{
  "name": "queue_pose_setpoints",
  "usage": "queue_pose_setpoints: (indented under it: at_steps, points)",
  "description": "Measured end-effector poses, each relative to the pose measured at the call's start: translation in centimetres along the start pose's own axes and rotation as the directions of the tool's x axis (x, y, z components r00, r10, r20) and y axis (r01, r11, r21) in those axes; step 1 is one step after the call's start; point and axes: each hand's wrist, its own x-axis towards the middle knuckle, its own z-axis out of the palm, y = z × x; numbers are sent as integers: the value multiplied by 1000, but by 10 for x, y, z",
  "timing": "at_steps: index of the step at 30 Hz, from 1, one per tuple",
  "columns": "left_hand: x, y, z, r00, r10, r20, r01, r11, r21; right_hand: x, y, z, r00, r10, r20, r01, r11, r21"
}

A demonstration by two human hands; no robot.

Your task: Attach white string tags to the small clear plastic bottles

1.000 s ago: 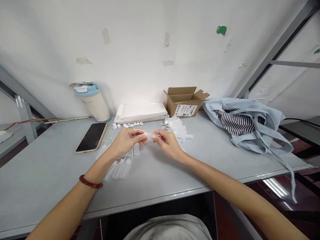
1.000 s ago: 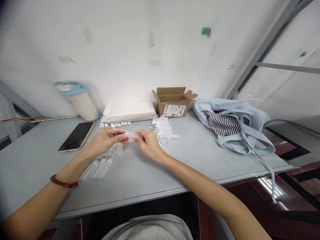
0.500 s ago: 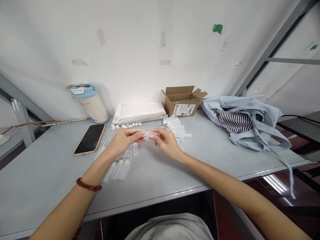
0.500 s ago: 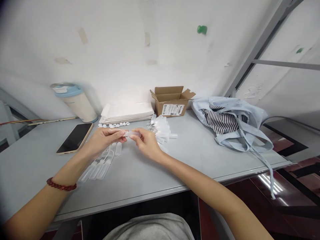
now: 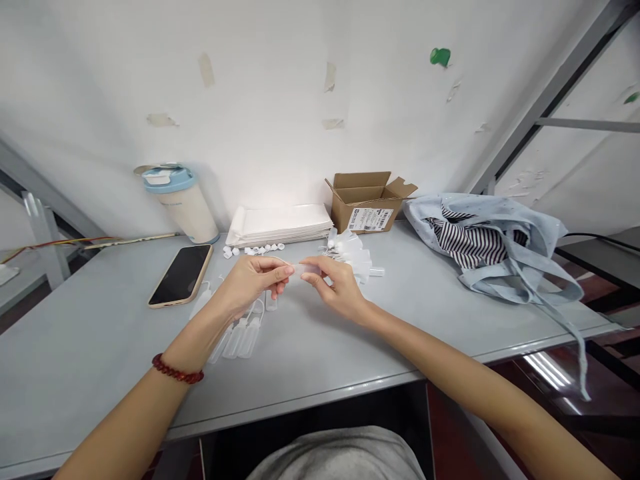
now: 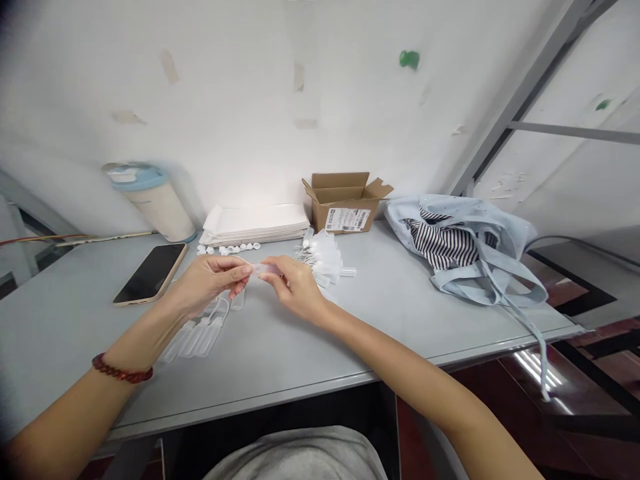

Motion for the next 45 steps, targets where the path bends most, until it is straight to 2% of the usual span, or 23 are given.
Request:
queue_pose_setpoints:
  at_steps: [2,4,7,10,14,17,20,22,25,27,29,31,32,34,39,42,45]
  points:
    - [0,0,2,996,73,-59,-69,995,71,2,-3,-2,981,181,66,-187,975,119]
    - [0,0,3,988,106,-111,-92,988,127,3,-5,-3,942,309,130,-332,916,224]
    - [0,-1,4,986,97,-132,-79,988,136,4,-6,-3,921,359,148,-388,875,291]
    - [1,-1,2,993,30,-113,-25,999,48,4,-6,0,951,297,83,-308,920,243]
    - [1,0,0,994,-85,-73,81,995,-56,1,-3,2,994,110,-18,-109,993,54]
    - [0,3,0,988,-156,20,157,985,-67,0,-1,2,999,-27,-35,26,999,-35]
    - [-2,5,2,986,-161,41,163,986,-37,0,-1,1,997,-71,-39,69,996,-56]
    - [-4,5,4,995,-102,21,101,993,53,1,-2,-1,1000,-9,-22,9,1000,-19]
    - [-5,3,7,997,72,-16,-65,963,261,3,-5,-4,978,203,58,-209,967,147]
    - [-5,0,8,977,213,-29,-185,901,393,6,-5,-6,927,338,164,-373,877,302]
    - [-5,-4,9,941,338,-17,-283,815,506,9,-3,-8,862,416,290,-506,743,437]
    - [-4,-8,9,912,410,4,-338,747,573,11,-1,-8,812,444,379,-583,631,511]
    - [-3,-9,8,908,420,4,-345,740,577,11,-1,-8,805,449,389,-594,612,523]
    - [-3,-9,8,924,383,-15,-317,785,532,12,0,-7,830,436,348,-558,653,513]
    - [-4,2,7,986,165,-7,-151,923,354,9,-2,-5,924,339,178,-382,853,357]
    - [-4,5,6,996,81,25,-84,976,203,6,-3,-5,969,236,73,-247,935,256]
    - [-4,3,5,994,23,107,-32,996,89,4,-3,-5,991,134,20,-135,972,193]
